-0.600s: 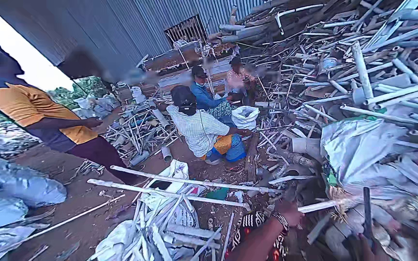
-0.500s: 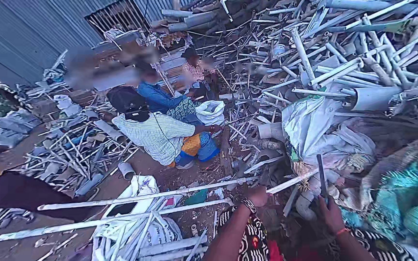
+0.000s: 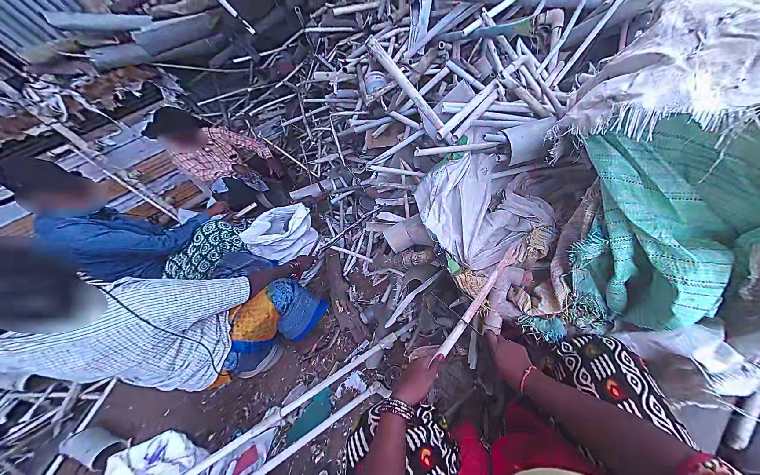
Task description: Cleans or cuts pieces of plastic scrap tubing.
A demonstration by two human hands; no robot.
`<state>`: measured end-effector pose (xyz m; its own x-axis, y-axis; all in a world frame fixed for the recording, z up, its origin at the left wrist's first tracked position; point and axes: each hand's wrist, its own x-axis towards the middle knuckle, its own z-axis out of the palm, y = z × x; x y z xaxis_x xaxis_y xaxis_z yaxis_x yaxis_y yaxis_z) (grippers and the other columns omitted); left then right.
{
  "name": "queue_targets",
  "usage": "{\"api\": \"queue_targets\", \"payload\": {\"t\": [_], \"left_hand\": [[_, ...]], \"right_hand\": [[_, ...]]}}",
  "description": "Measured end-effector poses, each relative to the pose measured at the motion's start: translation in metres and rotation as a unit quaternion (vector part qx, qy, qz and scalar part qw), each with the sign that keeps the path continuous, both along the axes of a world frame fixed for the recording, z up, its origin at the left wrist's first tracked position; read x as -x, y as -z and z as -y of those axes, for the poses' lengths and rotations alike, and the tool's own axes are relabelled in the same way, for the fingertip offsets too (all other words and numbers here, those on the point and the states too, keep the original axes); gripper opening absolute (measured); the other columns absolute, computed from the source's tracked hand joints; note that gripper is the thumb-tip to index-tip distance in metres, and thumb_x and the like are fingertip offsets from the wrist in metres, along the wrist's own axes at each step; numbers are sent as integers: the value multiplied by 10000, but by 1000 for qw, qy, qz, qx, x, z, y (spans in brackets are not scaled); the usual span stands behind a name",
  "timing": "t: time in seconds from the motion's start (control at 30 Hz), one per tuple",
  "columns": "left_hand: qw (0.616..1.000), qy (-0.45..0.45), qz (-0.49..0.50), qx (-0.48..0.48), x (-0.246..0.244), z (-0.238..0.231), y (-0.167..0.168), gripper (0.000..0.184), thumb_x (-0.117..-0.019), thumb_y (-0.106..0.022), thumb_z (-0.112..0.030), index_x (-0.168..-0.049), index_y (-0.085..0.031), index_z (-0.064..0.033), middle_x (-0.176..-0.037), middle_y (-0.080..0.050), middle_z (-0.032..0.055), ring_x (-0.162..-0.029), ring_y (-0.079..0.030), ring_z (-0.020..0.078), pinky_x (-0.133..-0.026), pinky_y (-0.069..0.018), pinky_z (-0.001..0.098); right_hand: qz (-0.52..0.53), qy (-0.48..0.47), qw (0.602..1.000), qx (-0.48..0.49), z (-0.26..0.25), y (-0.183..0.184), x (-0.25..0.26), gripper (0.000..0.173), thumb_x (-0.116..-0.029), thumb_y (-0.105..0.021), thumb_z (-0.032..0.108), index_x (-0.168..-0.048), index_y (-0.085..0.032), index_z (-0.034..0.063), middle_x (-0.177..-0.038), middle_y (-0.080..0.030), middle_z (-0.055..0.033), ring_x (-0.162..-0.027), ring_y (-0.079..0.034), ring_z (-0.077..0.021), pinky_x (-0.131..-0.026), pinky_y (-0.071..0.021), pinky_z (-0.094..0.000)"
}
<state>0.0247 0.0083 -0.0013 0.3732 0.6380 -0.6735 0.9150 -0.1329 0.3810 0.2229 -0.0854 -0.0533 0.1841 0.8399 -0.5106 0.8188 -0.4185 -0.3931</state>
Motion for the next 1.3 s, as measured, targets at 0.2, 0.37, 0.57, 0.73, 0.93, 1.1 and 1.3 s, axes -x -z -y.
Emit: {"api": "queue_targets", "payload": {"t": [0.2, 0.37, 0.57, 0.73, 0.93, 1.1, 1.3], "left_hand": [[992, -81, 35, 87, -11, 2, 12, 589, -1139, -301, -459, -1058, -612, 35, -743, -483, 50, -580, -446, 145, -590, -434, 311], [988, -105, 21, 107, -23, 6, 15, 602, -1132, -279, -494, -1072, -593, 16, -748, -464, 47, -571, -445, 155, -577, -439, 306], [996, -57, -4, 74, -22, 5, 26, 628, -1134, -269, -495, -1132, -598, 40, -831, -526, 102, -669, -507, 204, -674, -478, 383], [998, -34, -42, 39, -25, 9, 40, 706, -1120, -264, -543, -1232, -603, 66, -1056, -637, 249, -929, -640, 342, -884, -509, 528], [999, -12, -50, 9, -23, 8, 32, 699, -1122, -282, -529, -1251, -617, 70, -1155, -652, 287, -1079, -647, 395, -976, -483, 575], [994, 61, -94, 12, -27, 19, 31, 577, -1119, -425, -409, -1481, -473, 37, -1459, -556, 280, -1386, -530, 414, -1149, -407, 590], [994, 56, -89, -22, -18, 12, 37, 552, -1119, -442, -343, -1553, -383, -8, -1459, -559, 274, -1369, -547, 426, -1124, -434, 609]], "right_hand": [[55, 62, 997, 2, -33, 16, -45, 444, -1098, -446, 196, -1514, -382, 55, -1271, -642, -286, -1149, -663, -481, -902, -540, -626], [68, 139, 988, 24, -66, 0, -93, 411, -1104, -392, 185, -1495, -421, 63, -1334, -630, -277, -1242, -621, -476, -958, -509, -648], [43, -11, 998, 34, -25, -15, -21, 445, -1118, -376, 252, -1513, -362, 49, -1217, -668, -287, -1150, -667, -482, -911, -535, -635], [59, 135, 989, 30, -54, 4, -78, 425, -1112, -384, 239, -1503, -406, 74, -1310, -652, -258, -1226, -641, -456, -961, -523, -623], [13, 36, 999, 38, -45, -9, -49, 465, -1115, -398, 315, -1487, -410, 36, -1302, -642, -279, -1233, -632, -463, -974, -509, -640], [-30, -28, 996, 81, 10, -1, 17, 504, -1085, -487, 263, -1534, -376, 63, -1273, -655, -284, -1197, -646, -470, -960, -517, -638], [64, 35, 996, 52, -20, 26, -22, 432, -1101, -426, 290, -1488, -422, 100, -1259, -682, -237, -1173, -675, -439, -926, -545, -608]]}}
